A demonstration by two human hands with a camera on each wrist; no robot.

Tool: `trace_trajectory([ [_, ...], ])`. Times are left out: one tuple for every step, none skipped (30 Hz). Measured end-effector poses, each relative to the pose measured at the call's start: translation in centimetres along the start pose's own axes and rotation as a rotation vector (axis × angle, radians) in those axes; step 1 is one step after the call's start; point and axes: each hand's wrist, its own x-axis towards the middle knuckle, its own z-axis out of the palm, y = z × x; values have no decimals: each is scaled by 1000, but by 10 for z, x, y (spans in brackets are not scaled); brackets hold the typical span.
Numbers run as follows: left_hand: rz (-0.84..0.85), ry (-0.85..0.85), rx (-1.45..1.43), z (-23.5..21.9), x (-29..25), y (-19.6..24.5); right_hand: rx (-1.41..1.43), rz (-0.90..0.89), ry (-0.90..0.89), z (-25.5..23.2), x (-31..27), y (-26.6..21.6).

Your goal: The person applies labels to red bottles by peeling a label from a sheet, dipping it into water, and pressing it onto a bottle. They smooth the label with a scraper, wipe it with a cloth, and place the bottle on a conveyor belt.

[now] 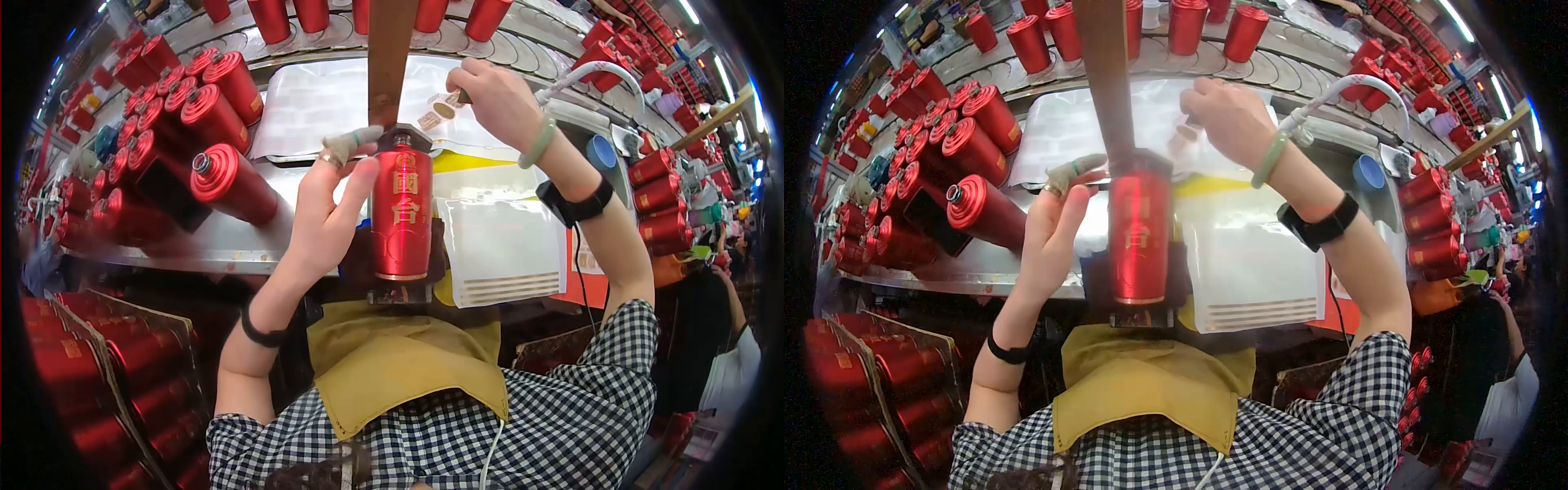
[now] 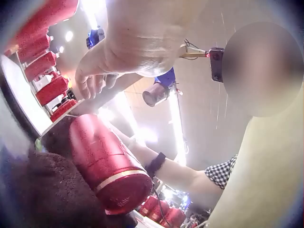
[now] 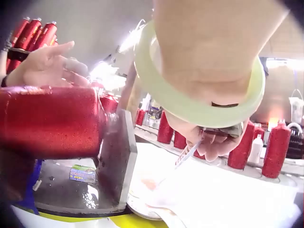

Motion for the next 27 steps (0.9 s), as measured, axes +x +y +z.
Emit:
trace_trajectory([
  [89, -6, 71, 6, 10, 7, -10, -141, 124, -14, -4, -2],
  [178, -12, 142, 11, 19, 11, -20, -283, 247, -28, -9, -6],
  [185, -21, 144, 21, 25, 18, -25, -275, 254, -47, -20, -10],
  [274, -28, 201, 28, 33, 20, -32, -349, 293, -64, -26, -19],
  [367, -34, 259, 34, 42, 21, -43, -423, 333, -77, -30, -27],
  [495, -20, 357, 40, 52, 21, -47, -416, 336, -87, -34, -34],
  [493, -27, 353, 45, 58, 20, -16, -467, 379, -95, -38, -42],
  [424, -70, 358, 48, 63, 18, 12, -519, 427, -98, -42, -47],
  [355, -112, 364, 52, 66, 18, 9, -515, 428, -98, -46, -49],
  [240, -129, 301, 56, 67, 21, 111, -491, 456, -97, -50, -50],
  [242, -132, 302, 57, 66, 23, 212, -468, 486, -95, -53, -52],
  [210, -115, 207, 56, 63, 24, 334, -297, 466, -89, -60, -52],
  [167, -99, 114, 55, 60, 25, 345, -291, 463, -83, -66, -50],
  [126, -114, 81, 51, 55, 26, 598, -142, 384, -78, -72, -49],
  [121, -115, 84, 51, 51, 28, 846, 11, 299, -70, -77, -49],
  [130, -83, -59, 50, 45, 30, 937, 77, 164, -56, -82, -50],
  [136, -50, -198, 49, 40, 31, 997, 81, 102, -39, -87, -55],
  [126, -22, -250, 47, 34, 31, 1027, 119, -32, -40, -92, -62],
  [113, -21, -243, 45, 27, 33, 1058, 157, -171, -40, -97, -69],
  [92, 0, -315, 42, 20, 35, 1109, 103, -185, -33, -100, -71],
  [75, 22, -388, 39, 13, 36, 1122, 105, -191, -30, -105, -73],
  [56, 50, -377, 35, 4, 35, 1229, 132, -207, -28, -110, -75],
  [45, 53, -373, 32, -5, 33, 1337, 161, -224, -27, -114, -77],
  [18, 66, -380, 29, -15, 29, 1482, 142, -253, -26, -117, -80],
  [-9, 77, -387, 28, -25, 25, 1489, 146, -256, -27, -122, -82],
  [-49, 101, -404, 27, -36, 21, 1436, 178, -313, -29, -127, -82],
  [-79, 126, -415, 27, -47, 19, 1381, 210, -373, -31, -132, -84],
])
